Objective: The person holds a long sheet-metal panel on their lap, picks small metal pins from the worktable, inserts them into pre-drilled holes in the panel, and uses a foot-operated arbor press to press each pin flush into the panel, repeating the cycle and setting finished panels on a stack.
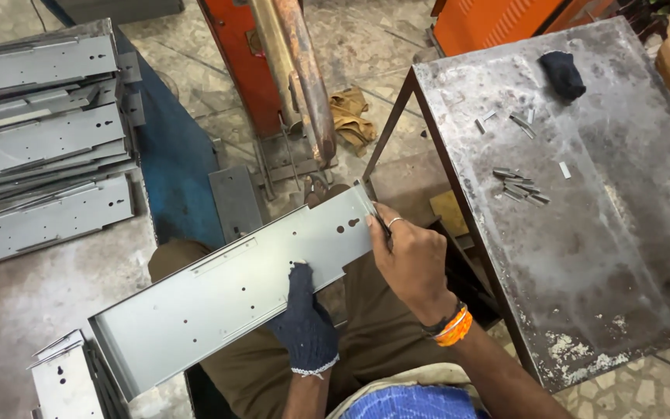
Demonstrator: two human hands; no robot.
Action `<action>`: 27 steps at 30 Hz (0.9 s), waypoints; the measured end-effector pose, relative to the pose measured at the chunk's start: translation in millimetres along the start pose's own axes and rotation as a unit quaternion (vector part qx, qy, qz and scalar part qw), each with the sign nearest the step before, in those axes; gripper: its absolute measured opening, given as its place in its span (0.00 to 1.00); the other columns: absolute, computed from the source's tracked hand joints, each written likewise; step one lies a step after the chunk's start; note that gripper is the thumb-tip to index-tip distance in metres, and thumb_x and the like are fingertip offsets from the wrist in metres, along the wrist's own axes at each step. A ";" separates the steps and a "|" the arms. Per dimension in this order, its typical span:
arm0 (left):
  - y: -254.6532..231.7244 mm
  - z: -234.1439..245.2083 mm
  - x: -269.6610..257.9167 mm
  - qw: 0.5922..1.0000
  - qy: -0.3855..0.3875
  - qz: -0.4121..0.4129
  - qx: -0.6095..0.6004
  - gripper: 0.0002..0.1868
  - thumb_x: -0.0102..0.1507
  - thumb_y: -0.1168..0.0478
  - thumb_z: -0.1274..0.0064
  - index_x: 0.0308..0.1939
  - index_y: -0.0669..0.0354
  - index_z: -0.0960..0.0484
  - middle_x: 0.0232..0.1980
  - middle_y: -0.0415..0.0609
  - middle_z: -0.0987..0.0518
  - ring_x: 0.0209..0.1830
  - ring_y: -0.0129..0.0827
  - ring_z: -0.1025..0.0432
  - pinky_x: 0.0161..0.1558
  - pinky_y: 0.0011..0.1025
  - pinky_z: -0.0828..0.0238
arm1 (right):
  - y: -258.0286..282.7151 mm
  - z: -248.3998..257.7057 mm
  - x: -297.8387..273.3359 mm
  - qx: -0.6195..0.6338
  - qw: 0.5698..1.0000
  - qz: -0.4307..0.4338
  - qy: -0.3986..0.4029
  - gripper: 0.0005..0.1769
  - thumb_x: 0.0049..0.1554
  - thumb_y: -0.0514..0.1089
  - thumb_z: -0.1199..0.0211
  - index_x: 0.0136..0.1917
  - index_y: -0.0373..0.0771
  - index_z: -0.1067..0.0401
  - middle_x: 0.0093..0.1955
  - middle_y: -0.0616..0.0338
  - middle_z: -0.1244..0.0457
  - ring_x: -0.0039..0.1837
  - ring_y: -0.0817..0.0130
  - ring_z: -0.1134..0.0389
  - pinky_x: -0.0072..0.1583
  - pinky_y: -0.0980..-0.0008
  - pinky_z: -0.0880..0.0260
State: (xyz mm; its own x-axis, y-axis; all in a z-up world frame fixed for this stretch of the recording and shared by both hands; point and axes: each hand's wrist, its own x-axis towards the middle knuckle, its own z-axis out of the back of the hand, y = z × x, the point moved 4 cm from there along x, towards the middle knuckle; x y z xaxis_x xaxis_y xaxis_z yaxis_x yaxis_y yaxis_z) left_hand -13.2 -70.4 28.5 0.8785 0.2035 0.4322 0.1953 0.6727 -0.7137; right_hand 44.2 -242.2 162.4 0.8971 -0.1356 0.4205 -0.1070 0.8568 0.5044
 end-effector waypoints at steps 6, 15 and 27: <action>-8.8 16.1 8.1 1.000 0.018 0.013 0.005 0.30 0.54 0.80 0.58 0.58 0.66 0.19 0.60 0.61 0.19 0.66 0.51 0.27 0.70 0.46 0.38 | 7.3 6.3 1.4 0.014 0.999 0.027 0.020 0.16 0.59 0.42 0.39 0.57 0.32 0.22 0.40 0.43 0.29 0.37 0.49 0.28 0.41 0.57 0.29; -0.6 16.3 2.4 1.000 0.003 -0.004 0.025 0.28 0.56 0.80 0.57 0.59 0.64 0.19 0.61 0.60 0.20 0.65 0.50 0.26 0.69 0.45 0.37 | 9.0 6.0 1.9 0.008 0.999 0.025 0.027 0.12 0.61 0.42 0.37 0.52 0.32 0.21 0.35 0.44 0.31 0.34 0.50 0.28 0.37 0.59 0.30; -2.8 38.5 20.9 0.998 -0.016 -0.041 0.040 0.26 0.56 0.77 0.50 0.58 0.60 0.19 0.61 0.56 0.19 0.62 0.47 0.24 0.67 0.47 0.36 | 31.7 35.0 12.4 0.054 0.994 0.087 -0.049 0.10 0.58 0.35 0.32 0.51 0.27 0.21 0.30 0.47 0.34 0.29 0.58 0.32 0.34 0.64 0.35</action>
State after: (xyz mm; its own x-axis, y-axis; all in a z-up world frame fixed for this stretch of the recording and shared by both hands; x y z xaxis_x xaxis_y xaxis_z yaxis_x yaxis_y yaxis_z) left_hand -12.2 -40.6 60.8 0.8461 0.1668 0.5063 0.2299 0.7427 -0.6289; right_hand 36.9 -234.2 210.0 0.8155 -0.0421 0.5772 -0.3070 0.8140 0.4931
